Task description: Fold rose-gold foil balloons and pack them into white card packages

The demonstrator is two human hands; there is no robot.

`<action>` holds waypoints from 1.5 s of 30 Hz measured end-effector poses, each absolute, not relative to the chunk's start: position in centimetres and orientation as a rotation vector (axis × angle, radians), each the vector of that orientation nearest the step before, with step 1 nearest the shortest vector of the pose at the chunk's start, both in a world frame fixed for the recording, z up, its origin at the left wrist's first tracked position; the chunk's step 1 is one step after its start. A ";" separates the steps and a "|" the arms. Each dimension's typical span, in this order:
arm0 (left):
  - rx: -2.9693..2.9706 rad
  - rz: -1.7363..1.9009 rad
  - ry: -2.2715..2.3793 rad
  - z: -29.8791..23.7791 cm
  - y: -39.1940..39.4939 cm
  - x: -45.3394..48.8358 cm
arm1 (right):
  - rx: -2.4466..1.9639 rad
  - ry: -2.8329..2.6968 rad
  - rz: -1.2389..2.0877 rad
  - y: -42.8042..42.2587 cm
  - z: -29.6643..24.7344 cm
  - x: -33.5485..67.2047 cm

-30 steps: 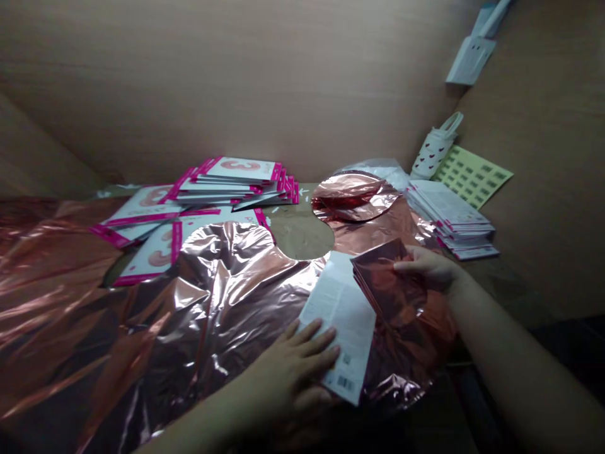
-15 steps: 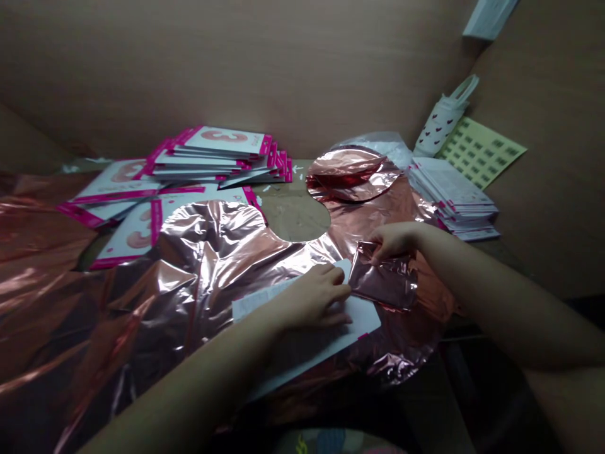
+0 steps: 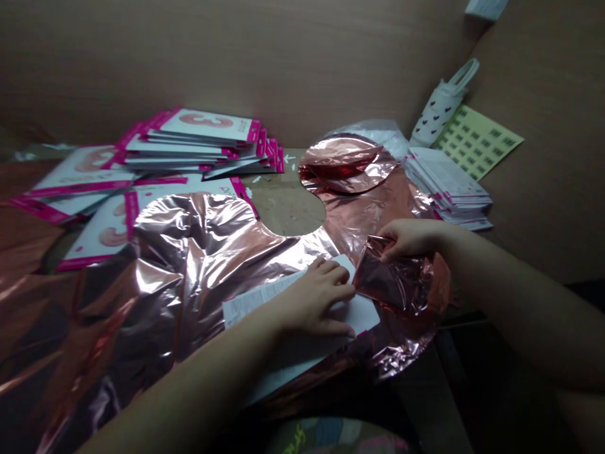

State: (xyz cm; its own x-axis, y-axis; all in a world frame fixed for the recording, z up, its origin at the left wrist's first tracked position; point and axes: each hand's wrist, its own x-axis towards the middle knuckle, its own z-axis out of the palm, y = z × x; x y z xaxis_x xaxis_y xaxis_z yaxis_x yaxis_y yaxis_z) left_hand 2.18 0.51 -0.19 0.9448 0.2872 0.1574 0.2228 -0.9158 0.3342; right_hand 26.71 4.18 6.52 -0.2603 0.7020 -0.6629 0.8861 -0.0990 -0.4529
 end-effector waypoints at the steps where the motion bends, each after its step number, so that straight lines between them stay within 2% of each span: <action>1: 2.770 0.288 0.349 -0.1 0.5 2.2 | 1.790 1.907 -1.410 4.2 6.5 27.2; 4: 2.756 0.255 0.337 -0.1 0.4 2.1 | 1.934 1.776 -1.830 3.7 6.4 28.2; 9: 2.792 0.305 0.436 -0.4 0.4 2.3 | 2.200 1.374 -2.773 0.2 4.2 28.0; 12: 2.813 0.342 0.416 -0.3 0.7 2.3 | 2.405 1.105 -2.925 -2.6 1.7 27.0; 15: 2.794 0.395 0.403 0.0 0.8 2.1 | 2.683 1.208 -2.780 -4.3 0.1 26.7; 18: 2.772 0.463 0.420 0.3 0.8 2.0 | 2.662 1.590 -2.574 -4.7 0.7 27.6; 20: 2.807 0.445 0.412 0.4 0.8 2.0 | 2.407 1.799 -2.529 -4.1 2.0 28.7; 23: 2.856 0.365 0.362 0.4 0.7 2.2 | 1.765 1.933 -2.408 -1.9 4.2 29.9; 26: 2.838 0.305 0.301 0.6 0.6 2.3 | 1.400 1.871 -1.993 1.6 5.3 28.9; 30: 2.806 0.336 0.304 1.2 0.3 2.1 | 1.441 1.932 -1.289 5.5 5.6 25.3; 32: 2.786 0.397 0.319 1.4 0.1 1.9 | 1.455 2.007 -1.091 6.2 5.8 23.5; 39: 2.817 0.495 0.334 0.4 0.1 2.1 | 1.318 2.136 -1.161 4.7 6.0 20.6; 42: 2.842 0.555 0.401 -0.1 0.1 2.2 | 1.542 2.173 -1.021 4.7 6.0 20.2; 45: 2.827 0.563 0.409 -0.2 0.0 2.2 | 1.519 2.148 -0.835 5.0 6.3 19.2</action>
State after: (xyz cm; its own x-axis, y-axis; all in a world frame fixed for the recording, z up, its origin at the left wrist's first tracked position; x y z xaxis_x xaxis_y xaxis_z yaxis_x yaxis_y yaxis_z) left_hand 2.21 -0.01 -0.23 0.8873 0.3134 0.3383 0.2251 -0.9346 0.2755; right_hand 19.23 5.04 6.26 -0.3442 0.7133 -0.6106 0.9384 0.2397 -0.2490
